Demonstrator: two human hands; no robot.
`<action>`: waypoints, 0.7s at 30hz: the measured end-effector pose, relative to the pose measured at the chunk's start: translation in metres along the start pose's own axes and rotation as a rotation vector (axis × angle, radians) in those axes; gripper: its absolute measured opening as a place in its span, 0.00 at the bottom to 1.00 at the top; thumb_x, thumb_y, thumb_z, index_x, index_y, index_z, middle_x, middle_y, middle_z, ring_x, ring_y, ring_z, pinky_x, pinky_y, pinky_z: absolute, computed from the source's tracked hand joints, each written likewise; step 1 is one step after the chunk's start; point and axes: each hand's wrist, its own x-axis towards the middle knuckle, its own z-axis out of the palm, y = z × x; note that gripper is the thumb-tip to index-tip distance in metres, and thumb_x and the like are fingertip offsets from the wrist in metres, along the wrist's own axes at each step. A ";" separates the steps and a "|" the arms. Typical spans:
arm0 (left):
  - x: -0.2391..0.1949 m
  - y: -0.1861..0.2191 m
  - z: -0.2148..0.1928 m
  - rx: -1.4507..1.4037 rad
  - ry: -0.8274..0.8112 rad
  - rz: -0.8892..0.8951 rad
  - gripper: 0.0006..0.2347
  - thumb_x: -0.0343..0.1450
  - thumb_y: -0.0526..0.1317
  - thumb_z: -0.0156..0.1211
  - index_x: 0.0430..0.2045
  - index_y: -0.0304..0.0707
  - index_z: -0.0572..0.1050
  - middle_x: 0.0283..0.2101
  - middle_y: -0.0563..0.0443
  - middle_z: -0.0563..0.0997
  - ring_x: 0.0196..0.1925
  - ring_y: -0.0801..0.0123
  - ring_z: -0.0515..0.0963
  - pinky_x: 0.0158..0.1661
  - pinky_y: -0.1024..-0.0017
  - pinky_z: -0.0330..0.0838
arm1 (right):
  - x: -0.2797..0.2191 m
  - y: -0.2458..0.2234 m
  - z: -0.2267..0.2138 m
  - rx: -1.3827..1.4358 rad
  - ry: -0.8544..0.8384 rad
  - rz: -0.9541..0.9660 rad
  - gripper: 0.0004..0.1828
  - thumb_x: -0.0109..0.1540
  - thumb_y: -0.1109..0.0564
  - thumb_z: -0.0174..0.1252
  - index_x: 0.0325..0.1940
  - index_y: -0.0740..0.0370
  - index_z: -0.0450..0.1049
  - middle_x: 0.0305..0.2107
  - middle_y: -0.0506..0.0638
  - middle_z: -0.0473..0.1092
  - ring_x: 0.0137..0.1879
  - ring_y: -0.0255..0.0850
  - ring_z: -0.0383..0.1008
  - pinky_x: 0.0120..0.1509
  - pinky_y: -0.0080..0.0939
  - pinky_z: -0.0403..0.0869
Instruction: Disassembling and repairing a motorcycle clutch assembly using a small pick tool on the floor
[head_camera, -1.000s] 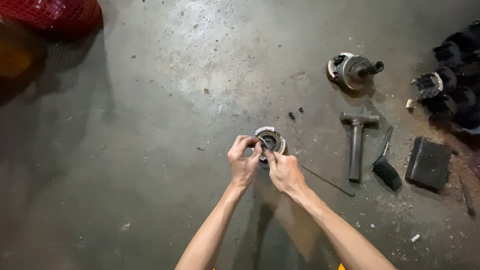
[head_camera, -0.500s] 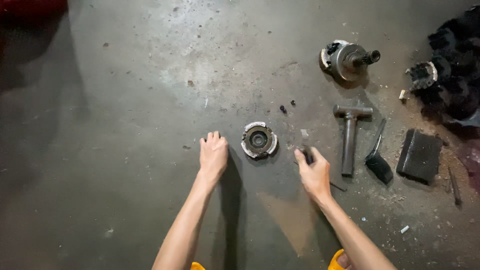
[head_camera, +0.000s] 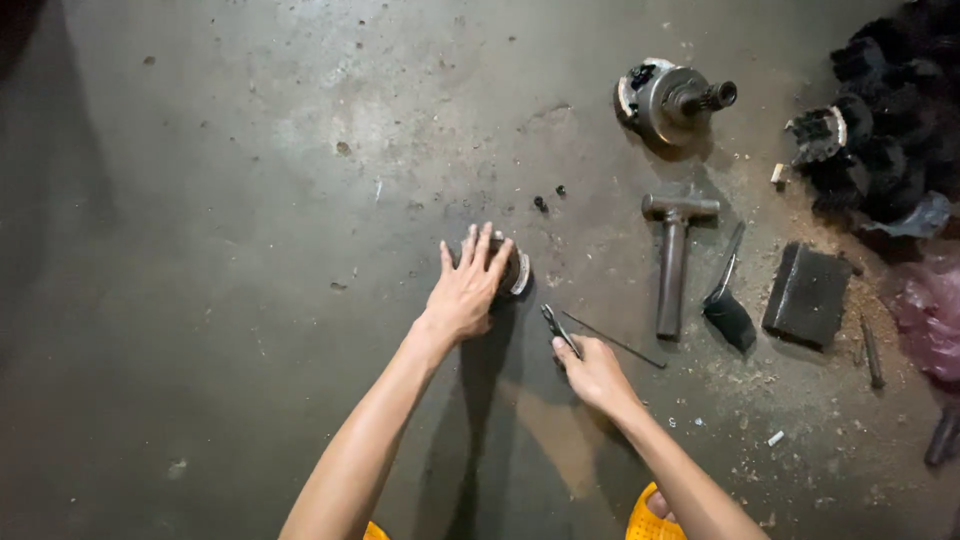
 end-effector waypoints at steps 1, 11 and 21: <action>0.001 0.001 0.003 0.003 -0.003 0.000 0.56 0.49 0.41 0.85 0.73 0.37 0.52 0.75 0.24 0.47 0.77 0.36 0.50 0.65 0.27 0.52 | -0.001 -0.005 0.002 0.003 -0.002 0.000 0.24 0.68 0.40 0.50 0.38 0.61 0.82 0.37 0.60 0.81 0.55 0.62 0.78 0.55 0.60 0.73; 0.018 -0.018 0.013 -0.288 0.215 0.032 0.55 0.49 0.41 0.77 0.71 0.22 0.48 0.65 0.21 0.64 0.69 0.32 0.62 0.68 0.47 0.60 | -0.011 -0.072 -0.004 -0.142 -0.108 -0.078 0.25 0.68 0.46 0.49 0.44 0.71 0.80 0.42 0.72 0.77 0.58 0.68 0.75 0.58 0.66 0.72; 0.018 -0.022 0.006 -0.373 0.186 0.026 0.54 0.48 0.41 0.74 0.70 0.22 0.48 0.65 0.24 0.66 0.69 0.33 0.63 0.62 0.49 0.72 | 0.008 -0.087 0.007 -0.187 -0.055 -0.050 0.25 0.68 0.44 0.50 0.49 0.69 0.79 0.41 0.71 0.78 0.56 0.67 0.77 0.57 0.65 0.74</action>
